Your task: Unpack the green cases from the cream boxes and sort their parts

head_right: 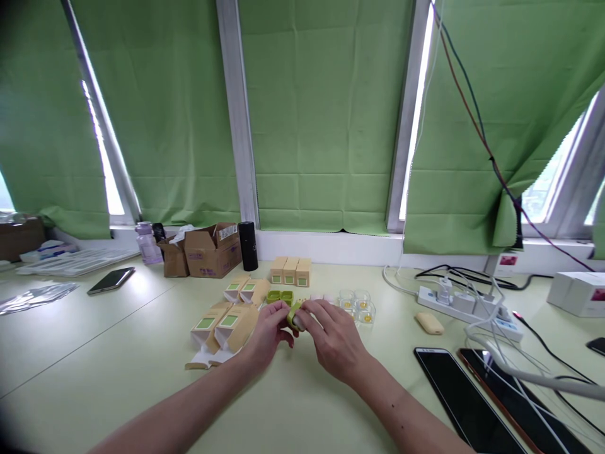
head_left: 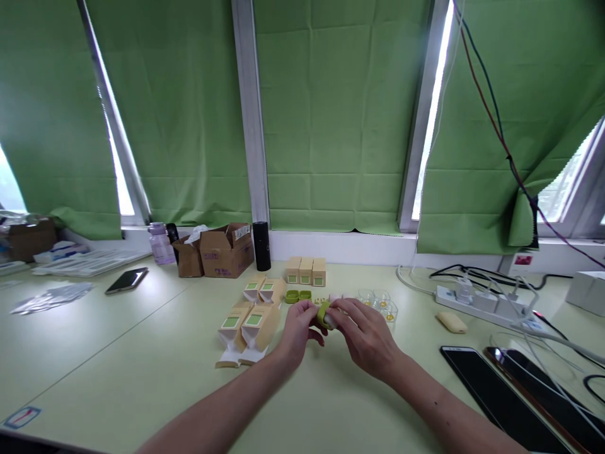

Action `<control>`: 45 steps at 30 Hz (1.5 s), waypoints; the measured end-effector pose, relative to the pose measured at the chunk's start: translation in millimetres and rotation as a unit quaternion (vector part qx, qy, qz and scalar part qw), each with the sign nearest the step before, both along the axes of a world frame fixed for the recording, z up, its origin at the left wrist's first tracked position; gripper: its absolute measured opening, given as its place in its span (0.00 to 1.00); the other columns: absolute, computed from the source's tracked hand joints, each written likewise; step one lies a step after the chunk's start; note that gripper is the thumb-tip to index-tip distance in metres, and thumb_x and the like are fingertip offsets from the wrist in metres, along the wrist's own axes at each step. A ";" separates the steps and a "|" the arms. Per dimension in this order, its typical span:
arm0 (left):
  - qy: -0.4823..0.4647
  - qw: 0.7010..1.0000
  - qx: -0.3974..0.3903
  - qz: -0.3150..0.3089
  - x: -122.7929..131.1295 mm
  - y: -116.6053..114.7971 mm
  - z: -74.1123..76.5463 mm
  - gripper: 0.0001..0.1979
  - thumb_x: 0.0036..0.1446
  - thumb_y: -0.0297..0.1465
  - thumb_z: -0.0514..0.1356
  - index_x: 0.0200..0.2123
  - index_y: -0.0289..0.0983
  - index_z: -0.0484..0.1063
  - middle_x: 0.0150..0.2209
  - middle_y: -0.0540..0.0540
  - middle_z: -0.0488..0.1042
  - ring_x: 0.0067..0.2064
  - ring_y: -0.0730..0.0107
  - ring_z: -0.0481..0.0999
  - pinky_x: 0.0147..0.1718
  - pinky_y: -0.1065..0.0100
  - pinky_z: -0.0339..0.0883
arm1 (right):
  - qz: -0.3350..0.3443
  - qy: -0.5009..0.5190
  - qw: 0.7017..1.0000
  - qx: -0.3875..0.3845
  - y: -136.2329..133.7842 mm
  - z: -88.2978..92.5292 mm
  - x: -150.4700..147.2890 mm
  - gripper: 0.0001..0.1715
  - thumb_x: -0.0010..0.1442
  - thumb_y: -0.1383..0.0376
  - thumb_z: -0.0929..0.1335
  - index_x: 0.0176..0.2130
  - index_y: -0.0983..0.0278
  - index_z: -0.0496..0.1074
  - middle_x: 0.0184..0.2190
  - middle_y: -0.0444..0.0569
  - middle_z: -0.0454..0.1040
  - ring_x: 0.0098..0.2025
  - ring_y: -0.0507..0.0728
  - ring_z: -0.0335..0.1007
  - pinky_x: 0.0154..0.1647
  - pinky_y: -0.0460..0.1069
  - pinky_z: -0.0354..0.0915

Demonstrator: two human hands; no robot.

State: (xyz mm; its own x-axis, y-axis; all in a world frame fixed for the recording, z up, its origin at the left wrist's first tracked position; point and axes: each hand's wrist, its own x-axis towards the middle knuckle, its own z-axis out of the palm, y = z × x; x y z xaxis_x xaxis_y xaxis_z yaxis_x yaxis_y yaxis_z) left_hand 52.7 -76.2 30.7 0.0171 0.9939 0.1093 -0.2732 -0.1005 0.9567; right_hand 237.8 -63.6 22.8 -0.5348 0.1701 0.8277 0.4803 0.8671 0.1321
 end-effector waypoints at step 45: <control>0.318 0.900 0.294 0.047 -1.5 1.4 -10.3 0.15 0.67 0.35 0.58 0.56 0.40 0.70 0.51 0.40 0.72 0.44 0.63 0.72 0.46 0.59 0.70 | -0.051 0.114 0.985 -0.118 5.2 -14.3 -2.6 0.15 0.69 0.68 0.64 0.55 0.62 0.67 0.48 0.58 0.73 0.46 0.63 0.74 0.43 0.58 0.76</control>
